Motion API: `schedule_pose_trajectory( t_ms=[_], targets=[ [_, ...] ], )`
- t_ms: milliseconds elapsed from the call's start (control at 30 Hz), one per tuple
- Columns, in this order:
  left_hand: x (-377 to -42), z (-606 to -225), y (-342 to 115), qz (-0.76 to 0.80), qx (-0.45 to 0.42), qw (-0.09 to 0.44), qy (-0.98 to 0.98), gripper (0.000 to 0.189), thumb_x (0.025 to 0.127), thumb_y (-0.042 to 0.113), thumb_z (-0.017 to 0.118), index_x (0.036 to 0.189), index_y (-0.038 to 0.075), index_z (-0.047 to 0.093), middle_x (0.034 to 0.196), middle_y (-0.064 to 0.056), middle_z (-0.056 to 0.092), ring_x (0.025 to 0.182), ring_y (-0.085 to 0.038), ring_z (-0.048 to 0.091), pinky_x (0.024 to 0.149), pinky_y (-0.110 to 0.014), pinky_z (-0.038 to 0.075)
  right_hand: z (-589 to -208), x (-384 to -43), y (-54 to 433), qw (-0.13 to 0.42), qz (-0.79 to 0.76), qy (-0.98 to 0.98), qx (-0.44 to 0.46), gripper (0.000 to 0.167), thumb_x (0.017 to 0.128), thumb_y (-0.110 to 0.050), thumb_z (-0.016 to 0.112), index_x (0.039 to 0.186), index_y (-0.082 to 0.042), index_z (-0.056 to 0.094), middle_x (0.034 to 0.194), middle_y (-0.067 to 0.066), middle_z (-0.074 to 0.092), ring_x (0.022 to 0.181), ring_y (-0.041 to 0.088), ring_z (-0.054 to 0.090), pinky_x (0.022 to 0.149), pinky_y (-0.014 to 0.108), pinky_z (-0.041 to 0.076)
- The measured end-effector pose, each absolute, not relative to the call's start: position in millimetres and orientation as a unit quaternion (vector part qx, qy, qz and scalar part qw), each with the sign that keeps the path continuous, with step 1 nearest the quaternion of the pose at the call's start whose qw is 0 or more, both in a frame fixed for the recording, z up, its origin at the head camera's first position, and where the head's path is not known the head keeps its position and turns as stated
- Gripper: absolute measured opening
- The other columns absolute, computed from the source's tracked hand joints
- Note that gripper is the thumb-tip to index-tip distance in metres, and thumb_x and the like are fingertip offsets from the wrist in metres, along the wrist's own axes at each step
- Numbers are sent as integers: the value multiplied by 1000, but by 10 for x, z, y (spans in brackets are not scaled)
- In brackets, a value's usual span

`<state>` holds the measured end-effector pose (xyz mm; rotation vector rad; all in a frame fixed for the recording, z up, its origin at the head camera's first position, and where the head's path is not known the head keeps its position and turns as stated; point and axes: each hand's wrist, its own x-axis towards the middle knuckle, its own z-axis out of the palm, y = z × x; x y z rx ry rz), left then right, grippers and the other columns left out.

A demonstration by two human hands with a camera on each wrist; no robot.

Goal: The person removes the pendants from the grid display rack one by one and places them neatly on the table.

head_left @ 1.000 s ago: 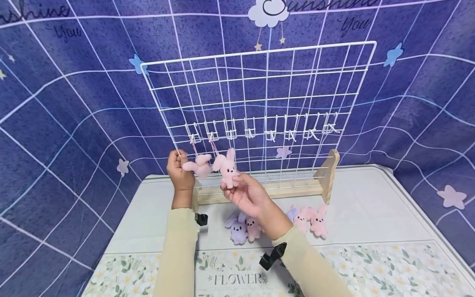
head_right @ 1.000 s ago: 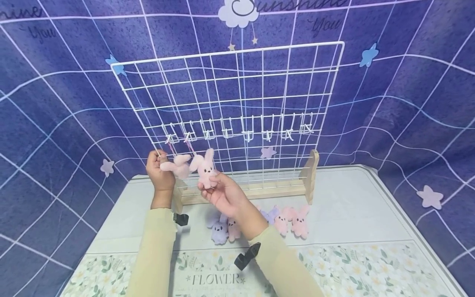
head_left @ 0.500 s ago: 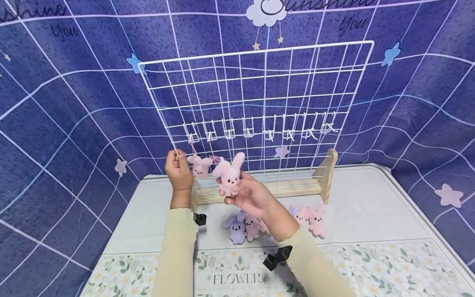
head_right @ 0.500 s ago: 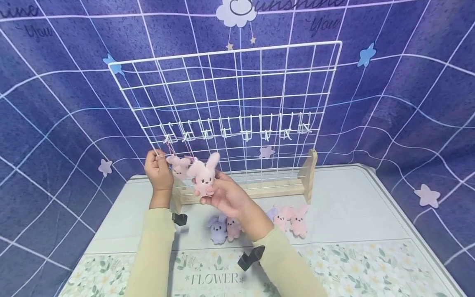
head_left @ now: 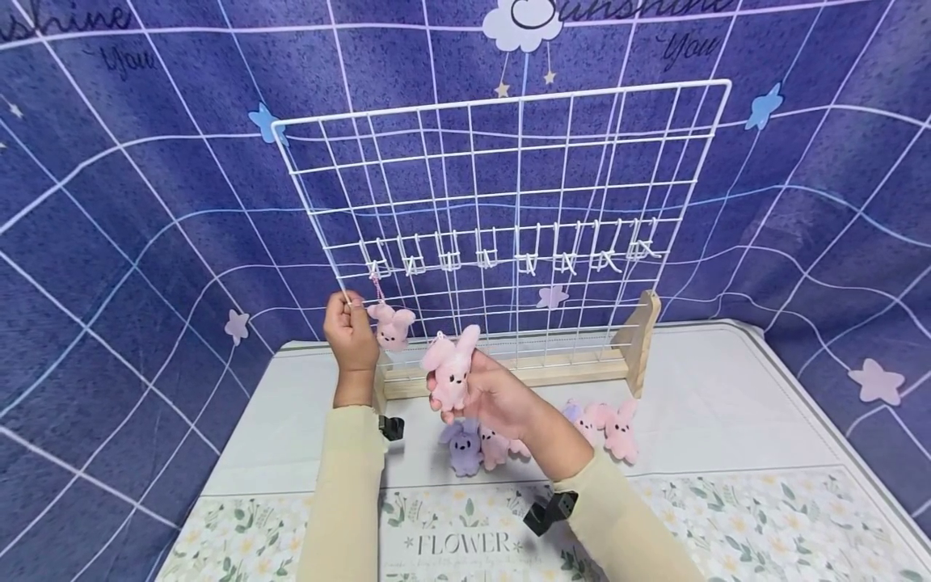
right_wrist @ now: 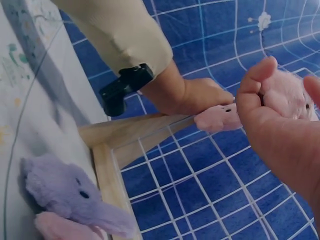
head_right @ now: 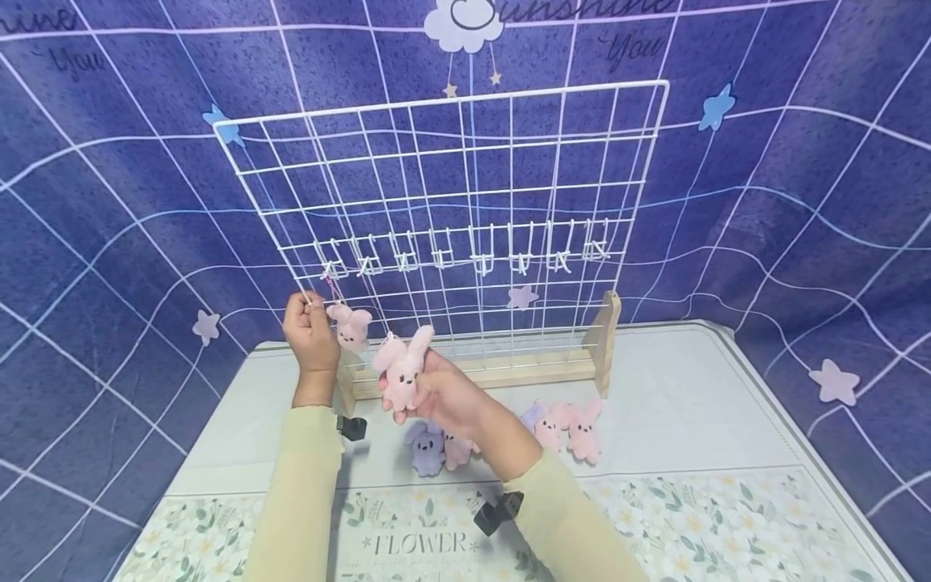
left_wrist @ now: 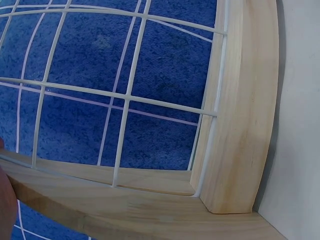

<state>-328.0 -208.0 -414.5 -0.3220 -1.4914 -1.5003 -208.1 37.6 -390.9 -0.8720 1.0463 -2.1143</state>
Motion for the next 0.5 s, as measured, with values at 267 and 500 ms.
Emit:
schedule_pose_trajectory(
  t_ms=[267, 500],
  targets=[
    [-3280, -4158, -2082, -614, -131, 480, -612, 23, 100, 3, 48, 93, -19, 51, 66, 16, 44, 54, 6, 36, 50, -14, 28, -4004, -2009, 287, 307, -770, 488, -272, 31, 108, -10, 45, 138, -9, 51, 108, 0, 70, 91, 15, 74, 76, 31, 62],
    [-3260, -4131, -2070, -607, -123, 484, -619, 24, 100, 4, 47, 94, -18, 55, 65, 16, 42, 56, 4, 35, 53, -15, 27, -4104, -1984, 185, 253, -712, 605, -252, 25, 100, -6, 66, 123, 3, 61, 112, -2, 69, 99, 11, 67, 87, 32, 59]
  ],
)
